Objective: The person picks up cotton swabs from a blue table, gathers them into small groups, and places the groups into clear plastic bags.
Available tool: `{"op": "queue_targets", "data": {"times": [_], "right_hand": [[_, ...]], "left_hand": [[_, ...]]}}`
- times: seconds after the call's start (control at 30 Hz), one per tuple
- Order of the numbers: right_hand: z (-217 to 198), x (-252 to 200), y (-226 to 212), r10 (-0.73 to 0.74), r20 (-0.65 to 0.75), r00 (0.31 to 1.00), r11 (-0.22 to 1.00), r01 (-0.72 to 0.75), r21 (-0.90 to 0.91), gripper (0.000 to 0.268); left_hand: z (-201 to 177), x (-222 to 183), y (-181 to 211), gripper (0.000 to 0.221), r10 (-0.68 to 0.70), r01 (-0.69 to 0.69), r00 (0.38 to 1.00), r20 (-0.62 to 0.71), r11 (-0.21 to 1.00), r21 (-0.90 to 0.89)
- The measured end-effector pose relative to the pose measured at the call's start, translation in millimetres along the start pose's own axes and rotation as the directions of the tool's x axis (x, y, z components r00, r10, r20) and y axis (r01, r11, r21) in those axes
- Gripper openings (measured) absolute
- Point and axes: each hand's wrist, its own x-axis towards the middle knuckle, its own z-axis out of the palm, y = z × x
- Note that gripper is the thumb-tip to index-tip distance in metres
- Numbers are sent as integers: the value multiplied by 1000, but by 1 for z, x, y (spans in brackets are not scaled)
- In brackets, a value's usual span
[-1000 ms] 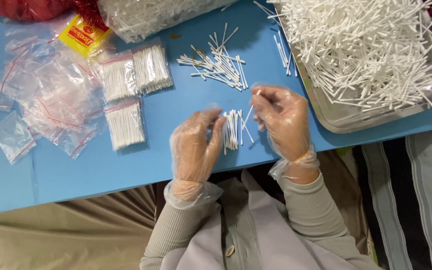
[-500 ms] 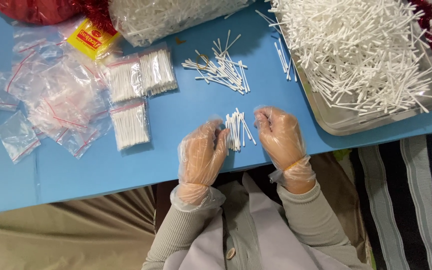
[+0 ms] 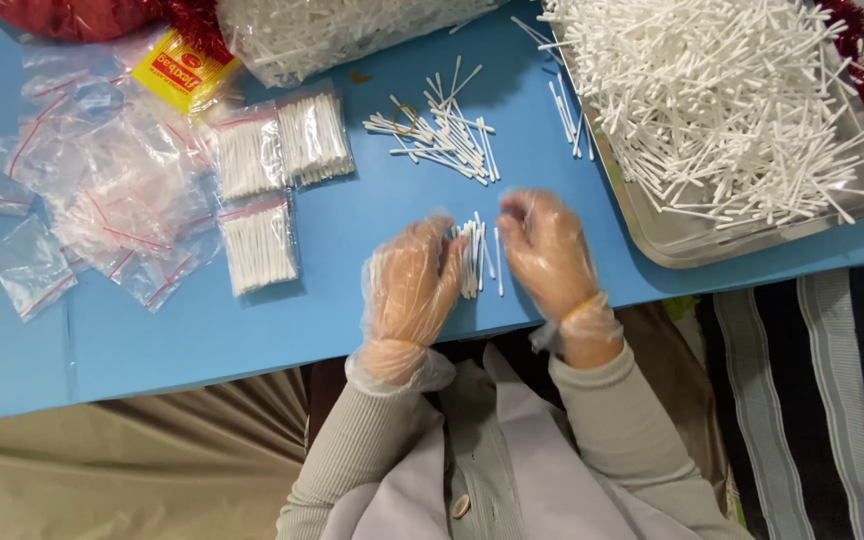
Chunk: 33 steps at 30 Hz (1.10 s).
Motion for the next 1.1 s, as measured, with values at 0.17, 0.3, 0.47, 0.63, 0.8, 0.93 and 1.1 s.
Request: {"op": "queue_targets", "data": {"times": [0.17,0.3,0.47,0.63,0.8,0.93,1.1], "right_hand": [[16,45,31,-124,-5,992,973,121,-197,25],[31,72,50,-145,-3,989,958,140,-250,26],[40,71,57,-81,-9,997,924,72,-375,20],[19,52,31,22,11,1000,965,-18,-262,18],[4,25,-1,61,-13,998,994,-62,-94,14],[-5,6,-13,72,38,997,961,-79,263,6],[-14,0,-14,14,82,997,864,-53,501,4]], "left_hand": [[18,22,-10,26,62,-61,998,-8,994,91],[24,34,-10,29,27,-34,998,64,993,114],[26,35,-13,29,-38,25,993,110,993,116],[22,36,-10,27,-38,29,994,103,996,86],[6,38,7,23,2,-2,1000,-10,997,-79],[6,41,11,20,-15,-25,989,-144,962,-270],[-2,34,10,18,-89,18,986,-141,896,-443]]}}
